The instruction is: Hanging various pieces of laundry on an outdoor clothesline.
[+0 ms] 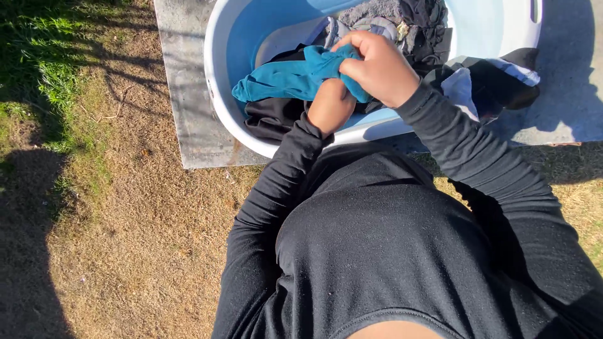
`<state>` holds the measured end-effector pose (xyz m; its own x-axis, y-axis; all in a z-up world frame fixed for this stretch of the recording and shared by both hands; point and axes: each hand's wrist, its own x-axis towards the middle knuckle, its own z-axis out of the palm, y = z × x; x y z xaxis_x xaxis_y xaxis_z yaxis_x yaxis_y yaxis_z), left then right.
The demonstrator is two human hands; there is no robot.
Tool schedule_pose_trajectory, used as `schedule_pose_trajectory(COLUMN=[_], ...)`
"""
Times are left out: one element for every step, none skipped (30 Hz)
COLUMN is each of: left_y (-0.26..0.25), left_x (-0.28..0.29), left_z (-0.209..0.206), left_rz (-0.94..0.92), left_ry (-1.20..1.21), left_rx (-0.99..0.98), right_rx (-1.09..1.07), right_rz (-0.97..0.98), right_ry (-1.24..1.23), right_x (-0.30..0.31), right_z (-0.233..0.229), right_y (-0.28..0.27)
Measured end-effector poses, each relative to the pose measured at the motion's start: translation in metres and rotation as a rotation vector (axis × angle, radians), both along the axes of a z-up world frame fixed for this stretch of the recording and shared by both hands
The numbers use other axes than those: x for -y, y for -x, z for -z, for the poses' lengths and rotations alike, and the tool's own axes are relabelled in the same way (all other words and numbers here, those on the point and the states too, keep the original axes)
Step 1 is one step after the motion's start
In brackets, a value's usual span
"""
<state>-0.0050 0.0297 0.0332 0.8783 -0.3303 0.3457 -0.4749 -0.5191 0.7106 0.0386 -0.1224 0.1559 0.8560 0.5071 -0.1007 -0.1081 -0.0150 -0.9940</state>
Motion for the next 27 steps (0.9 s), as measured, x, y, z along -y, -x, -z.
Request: schedule_pose_trajectory(left_y=[0.0, -0.004, -0.01, -0.011, -0.011, -0.015, -0.019, -0.023, -0.028, -0.025, -0.022, -0.022, -0.019, -0.026, -0.037, -0.037, -0.038, -0.035, -0.025, -0.023, -0.022, -0.013, -0.004, 0.011, 0.02, 0.027, 0.033], left_x=[-0.01, -0.007, 0.007, 0.007, 0.007, 0.01, 0.013, 0.014, 0.015, 0.014, 0.012, 0.013, 0.015, 0.015, 0.015, 0.014, 0.013, 0.016, 0.014, 0.012, 0.01, 0.003, -0.004, -0.012, -0.015, -0.019, -0.024], left_z=[0.001, 0.001, 0.0, 0.001, 0.003, 0.005, 0.006, 0.007, 0.008, 0.005, 0.001, -0.002, -0.001, -0.002, -0.006, -0.001, 0.004, 0.01, 0.008, 0.004, 0.0, 0.01, 0.019, 0.028, 0.032, 0.036, 0.039], left_rz=[0.006, 0.01, 0.014, 0.015, 0.017, 0.017, 0.017, 0.012, 0.006, 0.003, -0.001, 0.0, 0.0, -0.008, -0.016, -0.024, -0.031, -0.033, -0.035, -0.039, -0.042, -0.047, -0.052, -0.061, -0.069, -0.079, -0.088], left_ry=[0.001, 0.003, 0.006, 0.003, 0.001, 0.003, 0.005, 0.004, 0.004, 0.002, 0.0, 0.001, 0.003, 0.006, 0.009, 0.007, 0.005, 0.006, 0.006, 0.006, 0.007, 0.01, 0.013, 0.013, 0.013, 0.012, 0.01], left_rx=[0.002, -0.009, -0.021, -0.035, -0.05, -0.059, -0.069, -0.079, -0.088, -0.105, -0.122, -0.134, -0.146, -0.145, -0.145, -0.161, -0.177, -0.202, -0.227, -0.237, -0.247, -0.254, -0.262, -0.278, -0.294, -0.306, -0.318], right_rx=[0.002, 0.179, 0.355, 0.352, 0.187, 0.028, 0.031, 0.06, 0.087, 0.083, 0.192, 0.304, 0.304, 0.528, 0.75, 0.747, 0.667, 0.577, 0.564, 0.624, 0.68, 0.685, 0.65, 0.607, 0.605, 0.637, 0.666], right_rz=[0.006, -0.001, -0.008, -0.003, -0.05, -0.099, -0.095, -0.172, -0.25, -0.25, -0.26, -0.266, -0.262, -0.064, 0.139, 0.136, 0.101, 0.066, 0.064, -0.091, -0.246, -0.247, -0.292, -0.341, -0.346, -0.196, -0.046], right_ry=[0.001, 0.152, 0.304, 0.302, 0.258, 0.216, 0.218, 0.049, -0.119, -0.122, -0.014, 0.099, 0.1, 0.194, 0.282, 0.278, 0.412, 0.547, 0.548, 0.468, 0.385, 0.387, 0.36, 0.327, 0.324, 0.355, 0.384], right_x=[-0.009, -0.018, -0.027, -0.033, -0.039, -0.043, -0.044, -0.046, -0.048, -0.046, -0.045, -0.042, -0.036, -0.031, -0.026, -0.024, -0.022, -0.018, -0.02, -0.022, -0.024, -0.024, -0.023, -0.024, -0.022, -0.02, -0.019], right_z=[-0.011, -0.021, -0.032, -0.024, -0.015, -0.007, -0.003, 0.0, 0.004, -0.006, -0.017, -0.027, -0.03, -0.034, -0.038, -0.026, -0.013, 0.001, 0.003, 0.003, 0.004, -0.001, -0.005, -0.009, -0.017, -0.025, -0.032], right_y=[0.012, 0.025, 0.038, 0.049, 0.06, 0.069, 0.079, 0.088, 0.097, 0.098, 0.1, 0.1, 0.092, 0.078, 0.065, 0.061, 0.057, 0.058, 0.07, 0.074, 0.079, 0.082, 0.085, 0.092, 0.083, 0.073, 0.063])
